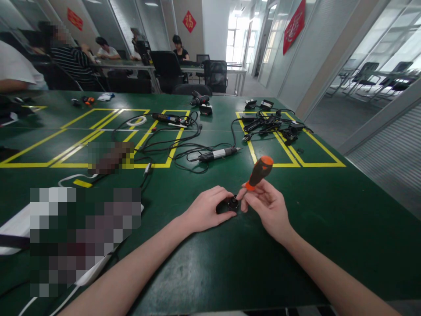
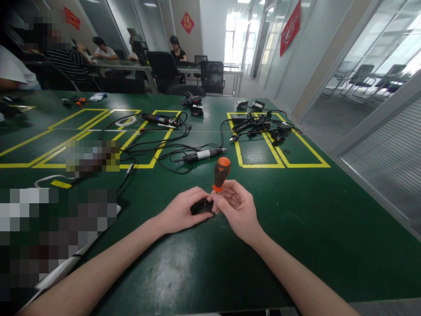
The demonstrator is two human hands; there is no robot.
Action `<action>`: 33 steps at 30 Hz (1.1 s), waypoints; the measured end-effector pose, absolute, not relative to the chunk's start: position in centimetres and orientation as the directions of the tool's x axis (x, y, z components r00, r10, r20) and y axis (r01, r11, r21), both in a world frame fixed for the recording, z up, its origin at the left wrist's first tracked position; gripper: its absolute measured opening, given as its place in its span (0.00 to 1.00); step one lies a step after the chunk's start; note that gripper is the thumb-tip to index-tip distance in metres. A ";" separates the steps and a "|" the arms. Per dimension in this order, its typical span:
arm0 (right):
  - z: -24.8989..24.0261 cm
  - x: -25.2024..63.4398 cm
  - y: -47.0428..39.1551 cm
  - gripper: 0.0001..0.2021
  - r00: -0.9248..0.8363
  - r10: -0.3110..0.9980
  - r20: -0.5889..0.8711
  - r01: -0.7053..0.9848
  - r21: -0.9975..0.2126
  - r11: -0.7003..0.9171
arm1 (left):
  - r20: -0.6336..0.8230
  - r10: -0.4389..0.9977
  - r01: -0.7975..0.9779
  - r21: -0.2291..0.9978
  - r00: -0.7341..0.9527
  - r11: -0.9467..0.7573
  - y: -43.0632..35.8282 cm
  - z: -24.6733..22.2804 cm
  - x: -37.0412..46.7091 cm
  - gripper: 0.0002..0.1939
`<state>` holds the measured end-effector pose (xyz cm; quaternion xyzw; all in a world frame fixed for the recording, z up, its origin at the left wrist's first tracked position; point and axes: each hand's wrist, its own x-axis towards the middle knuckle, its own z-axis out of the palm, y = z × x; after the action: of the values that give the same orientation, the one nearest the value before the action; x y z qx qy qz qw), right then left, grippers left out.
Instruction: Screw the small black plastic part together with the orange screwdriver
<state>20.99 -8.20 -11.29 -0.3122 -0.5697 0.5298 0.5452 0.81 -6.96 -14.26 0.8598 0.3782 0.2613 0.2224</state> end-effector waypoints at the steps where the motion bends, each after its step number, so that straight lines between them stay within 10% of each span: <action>1: -11.3 21.0 -8.2 0.04 -0.201 0.937 0.287 -0.214 -0.946 0.244 | 0.281 0.764 0.541 0.568 0.581 -0.620 -7.0 -14.2 0.8 0.15; 33: -11.0 21.1 -8.1 0.09 -0.209 0.935 0.286 -0.170 -0.952 0.254 | 0.271 0.681 0.579 0.370 0.680 -0.726 -6.6 -13.3 0.3 0.13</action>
<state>21.09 -8.10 -11.01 -0.3285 -0.5824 0.5150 0.5363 0.31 -6.64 -13.27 0.9076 0.3472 0.1982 0.1281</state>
